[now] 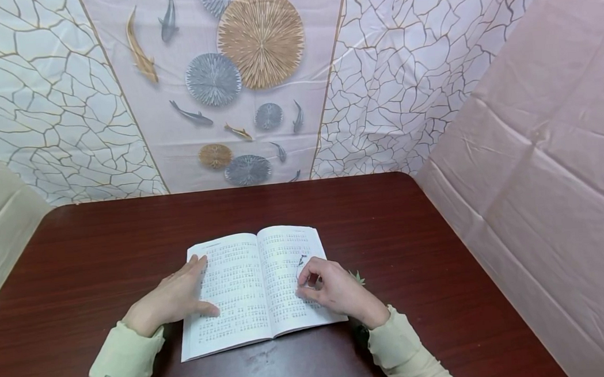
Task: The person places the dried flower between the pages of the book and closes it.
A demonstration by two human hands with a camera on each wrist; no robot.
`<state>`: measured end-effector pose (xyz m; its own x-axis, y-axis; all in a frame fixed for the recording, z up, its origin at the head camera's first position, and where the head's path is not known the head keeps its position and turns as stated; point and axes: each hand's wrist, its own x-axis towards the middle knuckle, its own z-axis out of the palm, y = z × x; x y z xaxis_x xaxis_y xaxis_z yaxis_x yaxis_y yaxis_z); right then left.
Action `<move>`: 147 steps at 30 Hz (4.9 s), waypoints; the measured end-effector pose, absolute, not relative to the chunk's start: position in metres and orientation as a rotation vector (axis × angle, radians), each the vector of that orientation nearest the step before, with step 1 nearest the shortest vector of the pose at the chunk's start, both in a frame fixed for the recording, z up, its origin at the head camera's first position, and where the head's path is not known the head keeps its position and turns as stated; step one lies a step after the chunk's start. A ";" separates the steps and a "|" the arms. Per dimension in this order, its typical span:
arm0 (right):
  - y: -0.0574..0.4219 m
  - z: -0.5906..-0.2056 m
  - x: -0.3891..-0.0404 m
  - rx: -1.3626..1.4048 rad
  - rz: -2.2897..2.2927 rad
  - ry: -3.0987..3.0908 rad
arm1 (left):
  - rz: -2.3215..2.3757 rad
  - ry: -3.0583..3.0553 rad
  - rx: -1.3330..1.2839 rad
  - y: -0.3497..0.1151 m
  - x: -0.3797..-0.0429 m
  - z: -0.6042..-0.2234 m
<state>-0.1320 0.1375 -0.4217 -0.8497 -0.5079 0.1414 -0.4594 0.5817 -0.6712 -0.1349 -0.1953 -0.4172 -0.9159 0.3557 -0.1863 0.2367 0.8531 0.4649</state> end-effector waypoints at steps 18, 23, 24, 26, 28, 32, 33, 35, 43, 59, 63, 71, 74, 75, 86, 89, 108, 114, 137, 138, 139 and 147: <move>0.138 -0.422 -0.132 -0.816 -1.091 2.765 | 0.636 2.768 0.457 -0.195 -0.135 -0.418; 0.140 -0.421 -0.131 -0.701 -1.083 2.834 | 0.636 2.764 0.456 -0.194 -0.135 -0.418; 0.141 -0.421 -0.130 -0.684 -1.080 2.845 | 0.635 2.763 0.451 -0.194 -0.135 -0.418; 0.142 -0.421 -0.130 -0.656 -1.077 2.854 | 0.635 2.764 0.451 -0.194 -0.135 -0.417; 0.143 -0.420 -0.130 -0.634 -1.076 2.860 | 0.634 2.765 0.449 -0.194 -0.135 -0.417; 0.148 -0.418 -0.130 -0.583 -1.105 2.873 | 0.639 2.763 0.448 -0.194 -0.135 -0.417; 0.149 -0.417 -0.131 -0.570 -1.113 2.877 | 0.641 2.762 0.447 -0.194 -0.135 -0.417; 0.152 -0.415 -0.131 -0.535 -1.131 2.879 | 0.644 2.760 0.442 -0.194 -0.135 -0.417; 0.168 -0.412 -0.133 -0.374 -1.137 2.912 | 0.671 2.747 0.438 -0.194 -0.134 -0.415; 0.199 -0.413 -0.131 -0.211 -1.160 2.870 | 0.669 2.755 0.429 -0.193 -0.136 -0.419; 0.201 -0.413 -0.131 -0.205 -1.138 2.895 | 0.657 2.753 0.431 -0.192 -0.137 -0.419; 0.205 -0.414 -0.131 -0.161 -1.102 2.906 | 0.670 2.740 0.428 -0.190 -0.136 -0.419; 0.204 -0.414 -0.131 -0.140 -1.101 2.888 | 0.682 2.736 0.432 -0.189 -0.135 -0.419; 0.204 -0.414 -0.131 -0.134 -1.099 2.883 | 0.685 2.737 0.435 -0.189 -0.135 -0.419; 0.205 -0.418 -0.132 -0.063 -1.090 2.838 | 0.685 2.741 0.467 -0.187 -0.133 -0.417; 0.204 -0.418 -0.132 -0.066 -1.093 2.835 | 0.694 2.741 0.477 -0.187 -0.132 -0.415; 0.203 -0.419 -0.132 -0.058 -1.094 2.826 | 0.807 2.562 0.707 -0.180 -0.121 -0.408; 0.204 -0.420 -0.132 -0.072 -1.098 2.827 | 0.728 2.605 0.699 -0.177 -0.121 -0.408; 0.210 -0.420 -0.133 -0.234 -1.027 2.952 | 0.713 2.750 0.535 -0.176 -0.126 -0.418; 0.211 -0.420 -0.134 -0.236 -1.022 2.960 | 0.733 2.743 0.542 -0.177 -0.127 -0.417; 0.212 -0.420 -0.134 -0.238 -1.020 2.967 | 0.756 2.736 0.550 -0.177 -0.127 -0.415; 0.215 -0.420 -0.135 -0.217 -1.025 2.981 | 0.898 2.740 0.695 -0.178 -0.125 -0.405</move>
<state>-0.1349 0.2154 -0.4202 -0.9904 -0.1236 0.0619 -0.1355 0.7803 -0.6106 -0.1255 -0.1783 -0.4047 -0.8756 0.4826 -0.0205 0.3769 0.7091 0.5959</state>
